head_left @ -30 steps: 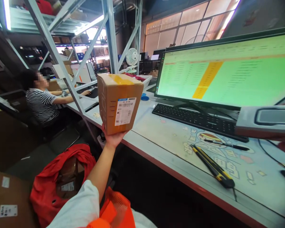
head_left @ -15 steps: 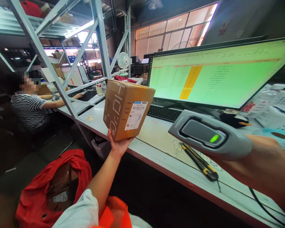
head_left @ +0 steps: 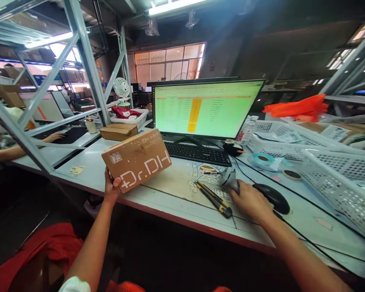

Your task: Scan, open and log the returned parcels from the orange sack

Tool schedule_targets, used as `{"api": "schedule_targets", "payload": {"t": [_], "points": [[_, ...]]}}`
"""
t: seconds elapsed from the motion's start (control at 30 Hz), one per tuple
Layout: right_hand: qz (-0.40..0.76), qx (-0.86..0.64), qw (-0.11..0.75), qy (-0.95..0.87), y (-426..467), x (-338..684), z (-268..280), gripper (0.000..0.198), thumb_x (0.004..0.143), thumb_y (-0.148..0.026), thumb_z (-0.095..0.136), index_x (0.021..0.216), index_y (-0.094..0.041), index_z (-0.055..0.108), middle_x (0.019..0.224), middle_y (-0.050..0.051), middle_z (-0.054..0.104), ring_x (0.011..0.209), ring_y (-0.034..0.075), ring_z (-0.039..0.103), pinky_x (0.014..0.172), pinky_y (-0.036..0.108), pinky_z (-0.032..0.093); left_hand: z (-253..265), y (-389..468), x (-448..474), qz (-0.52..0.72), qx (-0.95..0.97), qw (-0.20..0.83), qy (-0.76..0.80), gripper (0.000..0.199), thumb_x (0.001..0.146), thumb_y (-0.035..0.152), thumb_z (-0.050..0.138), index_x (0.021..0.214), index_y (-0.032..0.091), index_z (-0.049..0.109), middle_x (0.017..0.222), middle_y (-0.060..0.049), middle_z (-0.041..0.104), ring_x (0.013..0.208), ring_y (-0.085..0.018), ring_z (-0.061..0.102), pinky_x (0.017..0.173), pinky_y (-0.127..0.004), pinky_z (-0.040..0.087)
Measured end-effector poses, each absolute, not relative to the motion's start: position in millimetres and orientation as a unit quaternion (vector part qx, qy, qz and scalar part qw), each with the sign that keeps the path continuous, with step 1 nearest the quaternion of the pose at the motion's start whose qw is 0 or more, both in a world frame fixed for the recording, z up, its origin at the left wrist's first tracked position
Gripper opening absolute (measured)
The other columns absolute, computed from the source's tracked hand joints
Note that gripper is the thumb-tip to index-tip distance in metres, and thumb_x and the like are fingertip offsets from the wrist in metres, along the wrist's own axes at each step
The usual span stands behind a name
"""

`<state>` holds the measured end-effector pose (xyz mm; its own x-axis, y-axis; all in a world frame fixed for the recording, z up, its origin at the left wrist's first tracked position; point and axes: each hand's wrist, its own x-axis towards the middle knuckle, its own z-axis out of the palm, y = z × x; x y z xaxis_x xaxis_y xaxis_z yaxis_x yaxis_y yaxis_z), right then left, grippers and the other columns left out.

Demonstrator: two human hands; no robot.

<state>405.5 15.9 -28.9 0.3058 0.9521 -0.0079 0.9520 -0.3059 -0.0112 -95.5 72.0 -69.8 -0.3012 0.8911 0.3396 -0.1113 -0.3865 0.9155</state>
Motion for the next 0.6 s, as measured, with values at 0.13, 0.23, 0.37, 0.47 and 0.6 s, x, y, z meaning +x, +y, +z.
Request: {"api": "schedule_targets", "payload": {"t": [0.13, 0.23, 0.37, 0.47, 0.6], "points": [[0.006, -0.812, -0.046, -0.581, 7.4, 410.4, -32.5, 0.062, 0.104, -0.041, 0.045, 0.153, -0.004, 0.049, 0.126, 0.025, 0.071, 0.118, 0.038, 0.07, 0.095, 0.045, 0.055, -81.5, 79.8, -98.1, 0.627, 0.548, 0.341, 0.436, 0.125, 0.066, 0.067, 0.089, 0.166, 0.026, 0.026, 0.152, -0.018, 0.053, 0.142, -0.038, 0.054, 0.119, -0.05, 0.045], [0.044, -0.814, -0.056, -0.576, 13.0, 416.5, -6.7, 0.066, 0.103, -0.054, 0.047, 0.149, -0.008, 0.056, 0.126, 0.025, 0.072, 0.117, 0.04, 0.07, 0.093, 0.046, 0.055, -84.9, 81.6, -98.2, 0.578, 0.589, 0.364, 0.432, 0.119, 0.065, 0.069, 0.089, 0.161, 0.022, 0.035, 0.154, -0.02, 0.051, 0.146, -0.042, 0.049, 0.121, -0.053, 0.043], [-0.011, -0.812, 0.055, -0.581, 52.3, 422.5, 35.2, 0.064, 0.105, -0.053, 0.042, 0.152, -0.01, 0.056, 0.132, 0.023, 0.07, 0.123, 0.04, 0.065, 0.096, 0.046, 0.052, -84.4, 80.7, -101.7, 0.538, 0.609, 0.384, 0.438, 0.126, 0.058, 0.064, 0.095, 0.161, 0.023, 0.035, 0.159, -0.02, 0.048, 0.152, -0.045, 0.04, 0.129, -0.058, 0.031], [-0.004, -0.802, 0.061, -0.595, 101.0, 419.9, 44.5, 0.059, 0.104, -0.039, 0.045, 0.155, -0.012, 0.055, 0.133, 0.021, 0.07, 0.124, 0.037, 0.066, 0.101, 0.044, 0.052, -84.3, 79.1, -103.9, 0.522, 0.617, 0.387, 0.443, 0.134, 0.057, 0.057, 0.098, 0.166, 0.025, 0.027, 0.163, -0.019, 0.043, 0.155, -0.044, 0.036, 0.131, -0.06, 0.025], [0.043, -0.787, 0.02, -0.615, 159.5, 415.5, 25.8, 0.056, 0.097, -0.024, 0.054, 0.152, -0.014, 0.062, 0.138, 0.016, 0.07, 0.128, 0.03, 0.065, 0.109, 0.037, 0.048, -84.6, 77.1, -103.0, 0.494, 0.622, 0.393, 0.463, 0.142, 0.052, 0.046, 0.104, 0.168, 0.029, 0.023, 0.159, -0.017, 0.047, 0.153, -0.043, 0.04, 0.13, -0.061, 0.029]]}}
